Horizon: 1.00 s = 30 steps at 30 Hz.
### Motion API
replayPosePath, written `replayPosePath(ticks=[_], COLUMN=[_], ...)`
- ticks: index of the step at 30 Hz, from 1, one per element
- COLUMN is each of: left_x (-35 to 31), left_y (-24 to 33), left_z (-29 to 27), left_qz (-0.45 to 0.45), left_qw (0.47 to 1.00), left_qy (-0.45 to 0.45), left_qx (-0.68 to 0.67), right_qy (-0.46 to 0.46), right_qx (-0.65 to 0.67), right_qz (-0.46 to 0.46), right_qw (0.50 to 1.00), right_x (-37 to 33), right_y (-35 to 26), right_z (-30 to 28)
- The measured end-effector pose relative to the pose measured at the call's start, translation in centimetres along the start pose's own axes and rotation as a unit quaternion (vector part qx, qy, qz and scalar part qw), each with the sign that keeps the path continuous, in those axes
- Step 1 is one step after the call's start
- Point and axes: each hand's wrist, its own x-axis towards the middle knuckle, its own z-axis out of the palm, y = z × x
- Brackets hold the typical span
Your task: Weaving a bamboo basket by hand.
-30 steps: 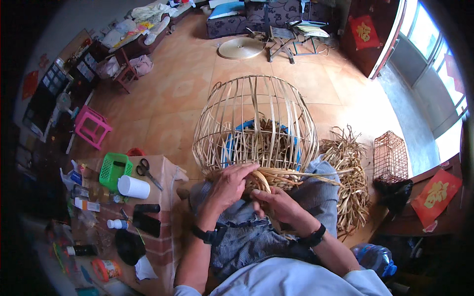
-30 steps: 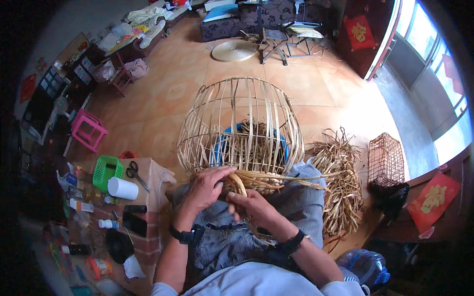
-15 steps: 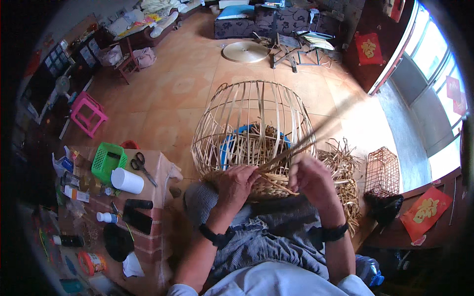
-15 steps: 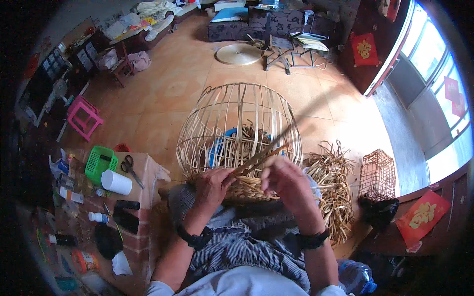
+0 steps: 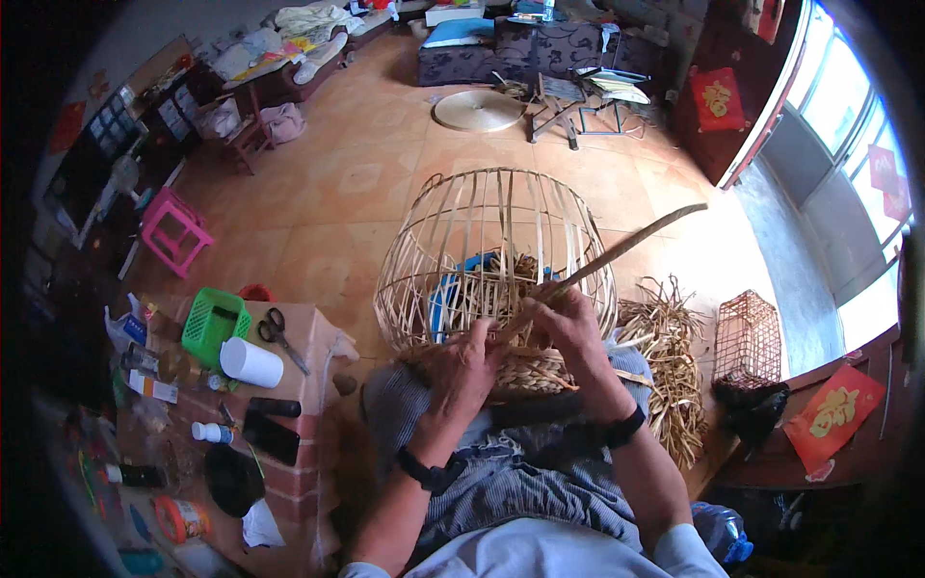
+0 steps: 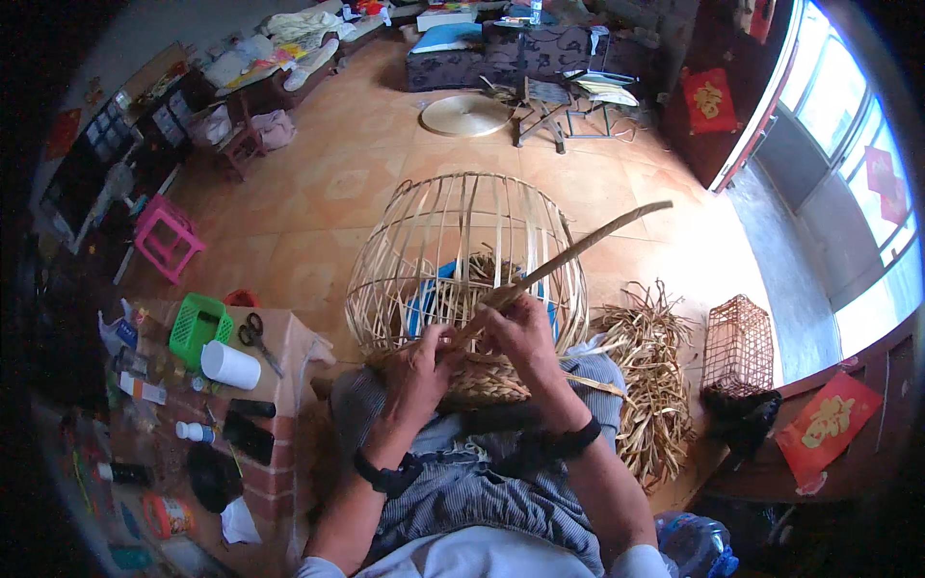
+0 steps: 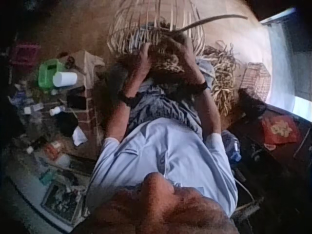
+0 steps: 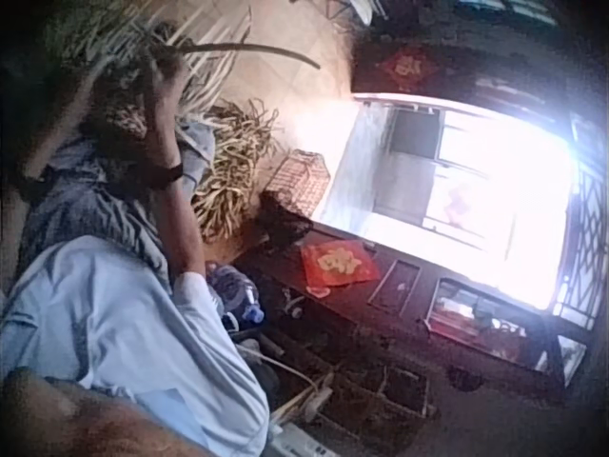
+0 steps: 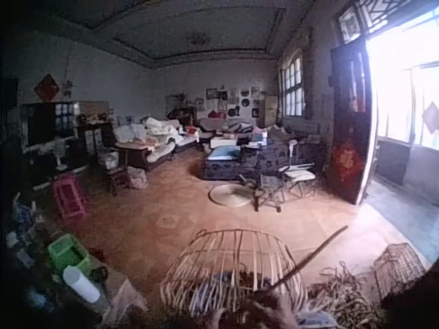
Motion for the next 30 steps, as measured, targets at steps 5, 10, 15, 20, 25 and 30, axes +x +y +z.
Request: replayPosePath(ticks=[5, 10, 15, 20, 25, 30], left_x=[-0.5, -1.4, -0.7, 0.4, 0.5, 0.5], left_y=[-0.8, -0.2, 1.3, 1.4, 0.1, 1.0], left_z=[0.1, 1.6, 0.8, 1.1, 1.7, 1.3], left_qz=[0.173, 0.136, 0.108, 0.097, 0.097, 0.075], left_qw=[0.981, 0.964, 0.961, 0.972, 0.981, 0.99], left_qy=[0.042, -0.001, -0.033, -0.04, -0.002, 0.031], left_qx=[0.077, 0.228, 0.251, 0.21, 0.166, 0.119], right_qy=[-0.034, -0.107, -0.071, -0.007, 0.005, 0.002], right_qx=[0.008, -0.132, -0.388, -0.6, -0.616, -0.555], right_qz=[0.014, -0.083, -0.14, -0.259, -0.223, -0.155], right_qw=[0.999, 0.982, 0.908, 0.757, 0.756, 0.817], right_x=[1.8, 3.8, 3.5, 2.4, 1.7, 2.6], right_y=[-1.0, -0.6, -2.4, -0.6, 0.0, 0.9], right_z=[-0.8, 0.1, 1.7, 1.8, 3.0, 2.5])
